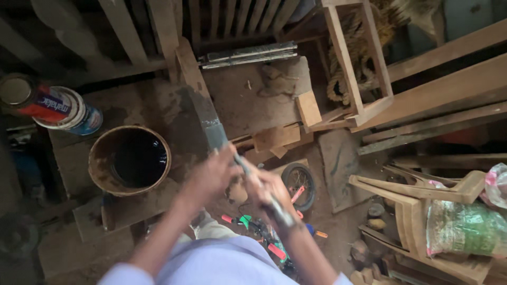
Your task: The person sharpens a metal tool by rubbing its edge against a whetstone, occasionally dipping the tool into a container of dark liquid and wiping the blade with their fingers.
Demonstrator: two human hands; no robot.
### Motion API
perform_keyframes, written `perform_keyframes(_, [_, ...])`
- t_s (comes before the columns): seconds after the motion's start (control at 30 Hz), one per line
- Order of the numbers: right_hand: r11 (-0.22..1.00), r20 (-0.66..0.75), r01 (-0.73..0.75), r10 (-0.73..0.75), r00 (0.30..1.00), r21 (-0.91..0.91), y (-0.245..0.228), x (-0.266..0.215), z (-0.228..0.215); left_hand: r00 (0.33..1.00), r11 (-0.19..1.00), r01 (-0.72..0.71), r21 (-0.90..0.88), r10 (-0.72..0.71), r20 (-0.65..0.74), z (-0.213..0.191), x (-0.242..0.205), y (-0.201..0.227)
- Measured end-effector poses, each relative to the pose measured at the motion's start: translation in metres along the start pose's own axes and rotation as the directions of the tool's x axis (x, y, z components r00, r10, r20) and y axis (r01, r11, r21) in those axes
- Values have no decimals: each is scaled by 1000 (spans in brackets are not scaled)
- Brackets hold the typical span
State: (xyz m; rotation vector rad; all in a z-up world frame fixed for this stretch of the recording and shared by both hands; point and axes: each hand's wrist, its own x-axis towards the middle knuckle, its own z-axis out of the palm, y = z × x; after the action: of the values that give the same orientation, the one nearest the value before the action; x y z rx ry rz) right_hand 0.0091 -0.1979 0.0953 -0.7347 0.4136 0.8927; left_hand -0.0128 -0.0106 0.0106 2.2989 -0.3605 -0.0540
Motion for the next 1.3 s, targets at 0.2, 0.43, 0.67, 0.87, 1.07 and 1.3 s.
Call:
perform_keyframes(0.2, [916,7,-194,205,979,350,14,-49,6,989,996,29,-86,-41,-145,23,-54,42])
perform_keyframes(0.43, [819,201,-300,229,953,490,-6,54,7,981,981,126,-144,-145,-126,-20,6,-37])
perform_keyframes(0.67, [976,74,-170,161,984,134,25,-52,3,975,960,188,-207,-208,-77,24,-60,41])
perform_keyframes(0.87, [922,144,96,-44,989,-375,16,9,-11,992,997,2,-75,-12,-128,2,-22,-24])
perform_keyframes(1.07, [931,145,121,-74,987,-344,17,18,-6,997,997,-23,-72,17,-78,-8,-16,-33])
perform_keyframes(1.3, [969,65,-177,168,984,174,29,-51,1,988,992,-77,103,90,-124,37,-69,22])
